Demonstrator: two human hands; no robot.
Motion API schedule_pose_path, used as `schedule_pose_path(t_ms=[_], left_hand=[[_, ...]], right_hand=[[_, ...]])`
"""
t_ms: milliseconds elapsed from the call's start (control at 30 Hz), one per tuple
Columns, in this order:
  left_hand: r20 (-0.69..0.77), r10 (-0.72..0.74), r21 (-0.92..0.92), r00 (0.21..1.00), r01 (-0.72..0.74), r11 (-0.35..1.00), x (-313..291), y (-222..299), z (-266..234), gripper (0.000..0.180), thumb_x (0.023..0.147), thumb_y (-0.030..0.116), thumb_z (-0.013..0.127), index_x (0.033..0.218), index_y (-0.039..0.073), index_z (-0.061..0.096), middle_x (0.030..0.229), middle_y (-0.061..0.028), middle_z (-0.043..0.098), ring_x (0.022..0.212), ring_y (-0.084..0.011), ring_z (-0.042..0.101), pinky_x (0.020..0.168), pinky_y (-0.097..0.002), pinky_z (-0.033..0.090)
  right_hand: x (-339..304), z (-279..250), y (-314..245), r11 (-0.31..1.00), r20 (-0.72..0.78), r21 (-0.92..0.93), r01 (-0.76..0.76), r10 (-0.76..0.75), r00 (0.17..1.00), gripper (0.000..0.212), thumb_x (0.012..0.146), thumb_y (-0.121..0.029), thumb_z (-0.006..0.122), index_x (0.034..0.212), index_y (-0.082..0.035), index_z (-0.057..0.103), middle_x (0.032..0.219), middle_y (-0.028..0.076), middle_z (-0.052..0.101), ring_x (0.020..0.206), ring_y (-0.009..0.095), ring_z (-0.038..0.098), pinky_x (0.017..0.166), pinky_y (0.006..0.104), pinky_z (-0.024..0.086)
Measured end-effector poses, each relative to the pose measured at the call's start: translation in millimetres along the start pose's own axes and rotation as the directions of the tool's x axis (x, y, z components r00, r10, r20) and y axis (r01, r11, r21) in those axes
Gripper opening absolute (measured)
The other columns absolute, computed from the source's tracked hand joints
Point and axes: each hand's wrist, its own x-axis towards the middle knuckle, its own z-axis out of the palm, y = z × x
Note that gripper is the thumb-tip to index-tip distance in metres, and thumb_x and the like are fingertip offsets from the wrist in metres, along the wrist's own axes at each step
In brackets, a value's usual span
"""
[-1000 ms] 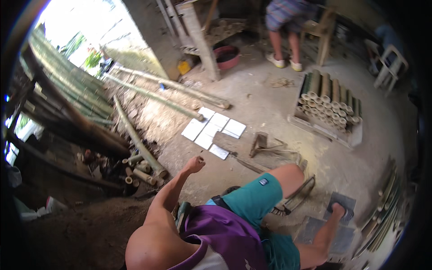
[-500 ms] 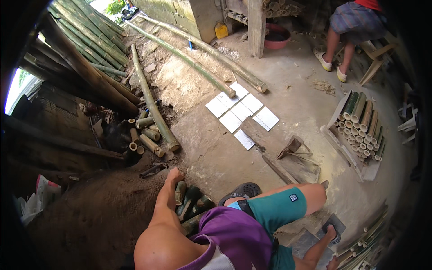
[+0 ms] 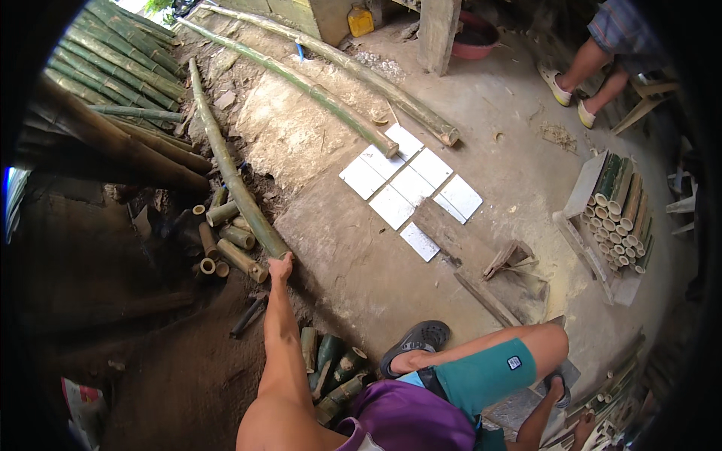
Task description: The person uses a hand saw to cut a long bamboo pole into shorter sections. They repeatedly position the pole on a wooden support, saw through it, and place the cut pieces aside. The person handles the bamboo pole and saw throughout the clip.
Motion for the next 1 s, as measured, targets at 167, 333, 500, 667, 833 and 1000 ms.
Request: schedule_pose_path(t_ms=[167,333,500,667,833,1000], left_hand=[[-0.037,-0.207,-0.283,0.978,0.189,0.94,20.1,5.9,13.1,0.083,0.084,0.042,0.081,0.14,-0.009,0.047,0.131,-0.0258,0.061,0.122,-0.0399,0.06,0.101,-0.0478,0.047],[0.096,-0.078,-0.644,0.992,0.121,0.756,-28.2,40.5,4.8,0.069,0.089,0.039,0.078,0.136,-0.004,0.052,0.123,-0.019,0.065,0.112,-0.0355,0.064,0.099,-0.0474,0.049],[0.503,0.231,-0.858,0.833,0.448,0.251,-95.1,86.1,53.1,0.053,0.094,0.053,0.066,0.127,0.012,0.059,0.113,-0.0111,0.066,0.1,-0.029,0.065,0.092,-0.0502,0.05],[0.592,0.493,-0.797,0.637,0.551,0.246,-226.9,155.3,133.9,0.046,0.094,0.048,0.066,0.128,0.017,0.062,0.123,-0.0072,0.068,0.117,-0.0268,0.061,0.108,-0.056,0.039],[0.744,0.601,-0.576,0.292,0.737,0.354,-393.0,204.7,187.3,0.04,0.092,0.033,0.073,0.124,0.011,0.065,0.123,-0.0091,0.071,0.122,-0.0274,0.062,0.113,-0.0511,0.039],[0.872,0.488,-0.29,-0.035,0.766,0.574,-540.5,213.1,234.9,0.049,0.09,0.03,0.077,0.13,0.01,0.058,0.131,-0.0117,0.062,0.129,-0.031,0.055,0.112,-0.0495,0.039]], right_hand=[[-3.3,-9.7,-41.5,0.969,-0.055,0.016,0.245,-0.244,0.968,0.023,0.093,-0.013,0.065,0.092,0.003,0.05,0.077,0.007,0.038,0.073,0.02,0.041,0.071,0.0392,0.04],[8.3,-2.6,-95.7,0.955,0.047,-0.135,0.265,-0.261,0.964,0.044,0.096,-0.021,0.066,0.128,0.007,0.058,0.103,0.019,0.062,0.093,0.033,0.06,0.088,0.0414,0.049],[-0.9,24.8,-161.8,0.888,-0.016,0.208,0.409,-0.416,0.909,0.041,0.095,-0.014,0.068,0.129,0.006,0.058,0.117,0.022,0.066,0.105,0.031,0.066,0.09,0.0384,0.051],[-23.4,49.4,-236.1,0.706,0.135,0.618,0.345,-0.527,0.839,0.038,0.096,-0.015,0.069,0.128,0.004,0.061,0.122,0.016,0.068,0.104,0.025,0.068,0.093,0.0344,0.052],[-30.7,51.4,-297.5,0.559,0.339,0.818,0.136,-0.659,0.671,0.039,0.102,-0.025,0.063,0.132,-0.001,0.06,0.117,0.009,0.071,0.104,0.022,0.069,0.091,0.0337,0.052],[-37.9,57.1,-323.6,0.514,0.434,0.857,-0.022,-0.7,0.568,0.051,0.103,-0.031,0.061,0.145,-0.004,0.051,0.132,0.013,0.063,0.113,0.023,0.065,0.093,0.0354,0.052]])
